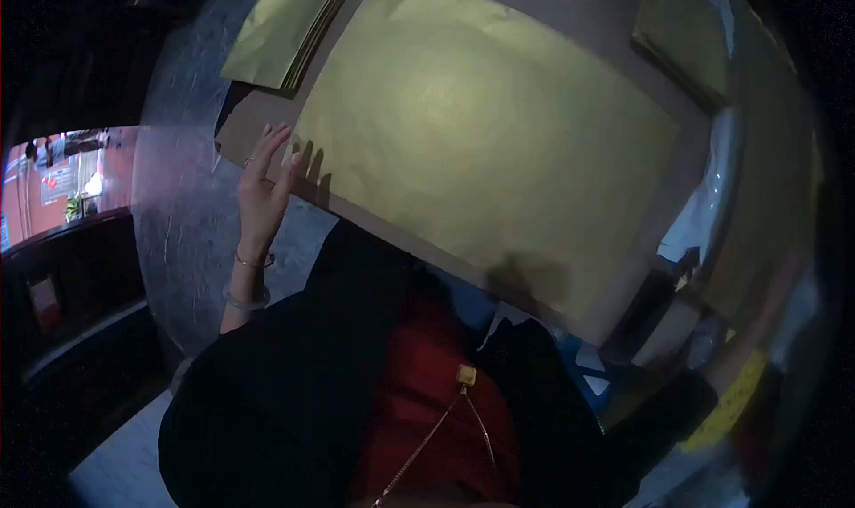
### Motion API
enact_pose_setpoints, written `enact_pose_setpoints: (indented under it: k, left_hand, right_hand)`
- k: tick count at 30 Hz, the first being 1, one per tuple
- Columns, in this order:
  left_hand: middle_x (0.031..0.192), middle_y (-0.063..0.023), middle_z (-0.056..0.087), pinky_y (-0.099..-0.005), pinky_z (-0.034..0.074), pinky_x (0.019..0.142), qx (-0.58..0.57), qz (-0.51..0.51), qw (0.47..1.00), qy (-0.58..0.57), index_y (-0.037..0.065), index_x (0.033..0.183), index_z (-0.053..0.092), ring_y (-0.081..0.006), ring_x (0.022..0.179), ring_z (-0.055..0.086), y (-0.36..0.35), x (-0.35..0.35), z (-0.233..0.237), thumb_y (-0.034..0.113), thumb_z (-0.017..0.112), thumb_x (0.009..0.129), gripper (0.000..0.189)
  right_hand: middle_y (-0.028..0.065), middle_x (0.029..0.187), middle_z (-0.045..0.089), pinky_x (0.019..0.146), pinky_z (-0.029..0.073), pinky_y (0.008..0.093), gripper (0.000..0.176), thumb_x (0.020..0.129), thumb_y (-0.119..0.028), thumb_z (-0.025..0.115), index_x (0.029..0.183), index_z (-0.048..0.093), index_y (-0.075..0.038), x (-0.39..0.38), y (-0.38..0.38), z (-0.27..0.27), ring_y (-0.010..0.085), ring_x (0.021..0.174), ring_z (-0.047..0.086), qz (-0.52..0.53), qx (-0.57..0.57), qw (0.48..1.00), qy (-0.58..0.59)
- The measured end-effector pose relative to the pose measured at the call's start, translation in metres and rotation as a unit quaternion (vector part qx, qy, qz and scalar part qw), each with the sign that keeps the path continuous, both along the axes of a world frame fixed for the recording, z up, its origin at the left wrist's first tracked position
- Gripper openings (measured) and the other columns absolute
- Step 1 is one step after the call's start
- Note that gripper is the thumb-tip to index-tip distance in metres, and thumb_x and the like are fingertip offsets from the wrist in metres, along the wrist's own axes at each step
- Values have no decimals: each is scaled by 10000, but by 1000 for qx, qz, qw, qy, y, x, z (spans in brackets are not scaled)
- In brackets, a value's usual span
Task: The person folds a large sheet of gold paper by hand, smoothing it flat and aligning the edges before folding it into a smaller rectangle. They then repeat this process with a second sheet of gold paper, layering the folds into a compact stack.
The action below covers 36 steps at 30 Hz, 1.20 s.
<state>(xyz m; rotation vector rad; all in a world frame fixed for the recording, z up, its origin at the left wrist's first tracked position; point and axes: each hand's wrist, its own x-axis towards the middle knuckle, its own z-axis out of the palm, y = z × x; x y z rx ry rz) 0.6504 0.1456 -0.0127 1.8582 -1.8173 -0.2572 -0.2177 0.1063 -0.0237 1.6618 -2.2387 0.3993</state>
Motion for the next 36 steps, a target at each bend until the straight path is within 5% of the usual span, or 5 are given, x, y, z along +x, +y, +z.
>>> enact_pose_setpoints:
  k: [12,15,18,31,36]
  left_hand:
    - [1060,-113,633,-322,477,809,81,148,977,134,39,1153,613,-185,942,613,22,52,-35,237,621,869,346]
    - [1005,-120,628,-328,480,800,81,123,981,129,22,1127,621,-201,913,615,22,49,-41,231,640,849,348]
    - [941,-132,601,-341,480,790,59,91,990,89,4,1110,618,-231,839,605,20,40,-46,227,689,808,383]
    - [783,-111,520,-379,409,715,42,55,997,-15,-14,843,585,-268,799,481,2,35,-57,319,767,736,394]
    - [1185,-173,527,-436,391,949,-56,69,996,8,12,1137,558,-342,1139,484,0,7,-29,178,686,803,395]
  right_hand:
    - [167,1269,542,913,473,376,355,982,-193,465,1280,503,-6,309,141,-12,279,1137,544,251,-14,958,-141]
    - [143,1172,596,857,472,327,388,972,-232,498,1287,497,-5,350,167,-33,227,1044,578,128,89,973,-170]
    - [78,974,585,725,422,259,440,940,-288,566,1294,494,-38,378,183,-60,139,834,530,-71,74,887,-450]
    - [99,889,512,718,440,325,398,859,-292,654,1101,552,8,437,152,-65,226,781,517,-109,151,916,-354]
    - [150,962,554,780,452,381,294,861,-193,617,1079,569,-1,473,135,-37,316,900,552,-41,43,989,-132]
